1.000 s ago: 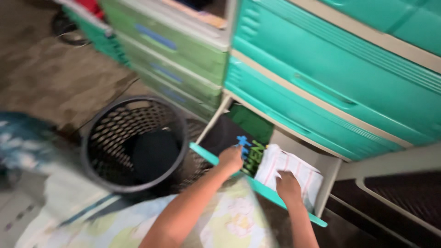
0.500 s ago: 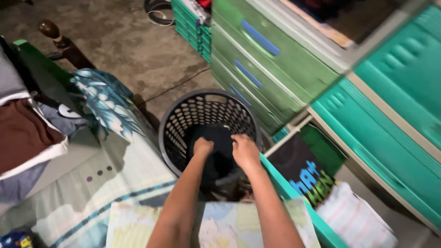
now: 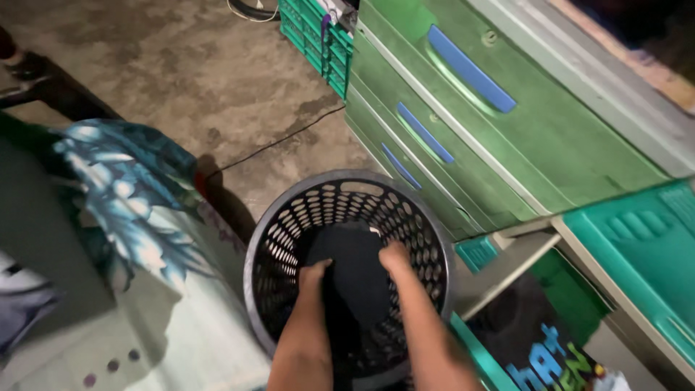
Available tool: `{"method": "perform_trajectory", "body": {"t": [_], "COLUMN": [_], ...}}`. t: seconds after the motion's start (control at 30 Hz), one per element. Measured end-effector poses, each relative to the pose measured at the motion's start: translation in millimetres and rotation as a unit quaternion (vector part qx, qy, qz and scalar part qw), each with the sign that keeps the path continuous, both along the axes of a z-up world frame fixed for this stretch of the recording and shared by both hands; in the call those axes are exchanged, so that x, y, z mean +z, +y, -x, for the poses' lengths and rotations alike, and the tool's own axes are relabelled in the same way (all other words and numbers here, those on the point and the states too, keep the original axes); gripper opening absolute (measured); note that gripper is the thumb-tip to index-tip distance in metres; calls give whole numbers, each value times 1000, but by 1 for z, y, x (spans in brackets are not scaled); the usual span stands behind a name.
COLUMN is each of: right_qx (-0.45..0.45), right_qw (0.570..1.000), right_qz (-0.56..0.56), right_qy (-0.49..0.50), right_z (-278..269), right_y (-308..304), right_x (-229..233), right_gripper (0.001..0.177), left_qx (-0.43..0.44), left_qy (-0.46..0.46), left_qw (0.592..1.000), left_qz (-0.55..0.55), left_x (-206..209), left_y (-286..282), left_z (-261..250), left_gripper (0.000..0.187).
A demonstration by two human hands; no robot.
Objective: The person sorts through various articles of clothing on a bed, including t-shirts, shorts, and pants, and places them into the drawers of a plastic storage unit.
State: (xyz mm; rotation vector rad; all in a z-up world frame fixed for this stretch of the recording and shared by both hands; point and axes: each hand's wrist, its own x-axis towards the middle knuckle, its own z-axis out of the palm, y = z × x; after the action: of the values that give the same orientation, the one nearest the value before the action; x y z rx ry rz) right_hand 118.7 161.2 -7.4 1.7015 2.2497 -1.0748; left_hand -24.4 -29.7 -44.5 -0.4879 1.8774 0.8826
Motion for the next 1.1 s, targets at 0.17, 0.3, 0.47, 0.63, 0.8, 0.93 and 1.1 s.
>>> {"method": "perform_trajectory", "body": {"t": [0.17,0.3,0.47,0.63,0.8,0.93,1.1], "right_qx": [-145,-156,-168,-175,-192,-221,-216], "right_qw": [969,968,963,958,947,935,949], "right_qz": [197,196,208,226,257,277,223], "right_qy": [24,2,26,26,6,36,61], "right_z": [6,-7,-21,-25,-25,-21,-21], "right_y": [-16,-35,-40,-44,-42,-38,-39], "right_x": [-61,-87,-106,-99,-80,-76,-69], "right_gripper": [64,93,80,86,88,104,131], "left_qx": [172,190,187,181,176,164,123], "left_qy": [-162,-135,-93,-74,-75,-94,-142], "left_qw": [923,939,962,968,968,965,957], "left_qz": [-303,-252,-177,-156,-165,-182,-223], "left_x": [-43,-64,-79,-90,-100,-109,-105], "left_y": [-14,-21,-31,-35,-33,-32,-21], "left_z": [18,31,28,28,32,30,25], "left_gripper": [95,94,92,90,87,86,84]}}
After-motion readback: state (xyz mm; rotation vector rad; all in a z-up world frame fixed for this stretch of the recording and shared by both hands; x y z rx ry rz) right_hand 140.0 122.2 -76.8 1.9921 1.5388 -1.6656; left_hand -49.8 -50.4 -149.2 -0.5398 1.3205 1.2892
